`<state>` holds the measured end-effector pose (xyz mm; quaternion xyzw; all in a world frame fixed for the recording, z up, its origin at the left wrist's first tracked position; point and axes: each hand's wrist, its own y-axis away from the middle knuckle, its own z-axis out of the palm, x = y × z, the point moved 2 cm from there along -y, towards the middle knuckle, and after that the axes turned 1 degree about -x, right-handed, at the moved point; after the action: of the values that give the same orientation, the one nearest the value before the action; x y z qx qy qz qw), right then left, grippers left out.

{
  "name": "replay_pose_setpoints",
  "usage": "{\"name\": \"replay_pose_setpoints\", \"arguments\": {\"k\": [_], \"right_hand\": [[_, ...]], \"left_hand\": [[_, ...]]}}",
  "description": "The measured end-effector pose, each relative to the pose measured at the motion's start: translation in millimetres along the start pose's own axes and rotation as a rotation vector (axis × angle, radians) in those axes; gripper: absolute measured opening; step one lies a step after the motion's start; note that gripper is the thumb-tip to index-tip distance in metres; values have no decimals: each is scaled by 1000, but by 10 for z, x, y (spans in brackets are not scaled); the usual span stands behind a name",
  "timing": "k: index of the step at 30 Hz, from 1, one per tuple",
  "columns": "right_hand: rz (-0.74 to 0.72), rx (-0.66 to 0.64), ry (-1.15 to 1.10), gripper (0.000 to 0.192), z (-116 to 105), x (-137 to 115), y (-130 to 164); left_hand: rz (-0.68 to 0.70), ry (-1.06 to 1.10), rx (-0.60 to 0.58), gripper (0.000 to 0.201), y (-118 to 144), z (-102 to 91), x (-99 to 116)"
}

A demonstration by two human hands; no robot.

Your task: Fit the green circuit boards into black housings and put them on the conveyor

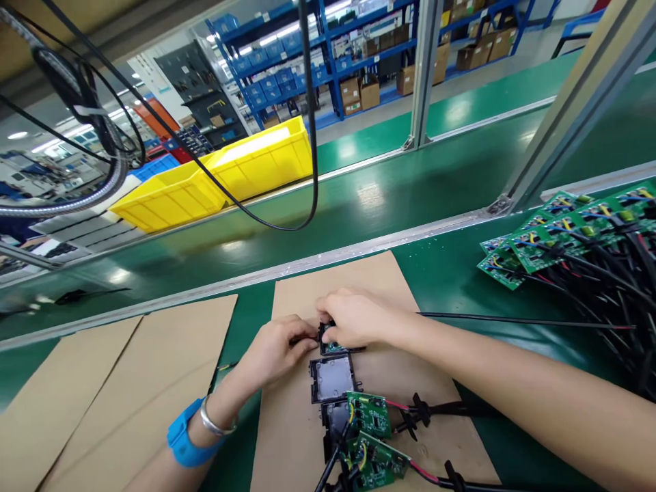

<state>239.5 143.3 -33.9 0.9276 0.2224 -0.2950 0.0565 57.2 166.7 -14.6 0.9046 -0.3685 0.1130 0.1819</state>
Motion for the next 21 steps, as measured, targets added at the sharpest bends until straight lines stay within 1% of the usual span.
{"name": "replay_pose_setpoints", "arguments": {"k": [2, 3, 5, 7, 10, 13, 16, 18, 19, 21], "right_hand": [[32, -2, 24, 24, 32, -16, -53], [37, -15, 36, 27, 55, -26, -75], [52, -53, 45, 26, 96, -51, -115], [91, -92, 47, 25, 113, -72, -163], [159, -152, 59, 29, 104, -78, -263], [153, -184, 70, 31, 65, -48, -302], [69, -156, 69, 33, -11, 0, -155], [7, -85, 59, 35, -49, 31, 32], [-15, -45, 61, 39, -54, 45, 131], [-40, 15, 75, 50, -37, 64, 292]], "left_hand": [[39, -48, 49, 19, 14, 77, -10], [62, -106, 81, 21, 18, 111, -12], [122, -248, 142, 23, 22, 167, -7], [178, -331, 166, 23, 19, 209, 0], [221, -328, 160, 23, -5, 247, -15], [227, -306, 177, 20, -16, 239, -63], [224, -263, 210, 14, 24, 174, -92], [219, -219, 241, 17, 79, 122, -70], [230, -187, 253, 19, 110, 103, -40], [303, -126, 246, 22, 157, 90, 56]]}}
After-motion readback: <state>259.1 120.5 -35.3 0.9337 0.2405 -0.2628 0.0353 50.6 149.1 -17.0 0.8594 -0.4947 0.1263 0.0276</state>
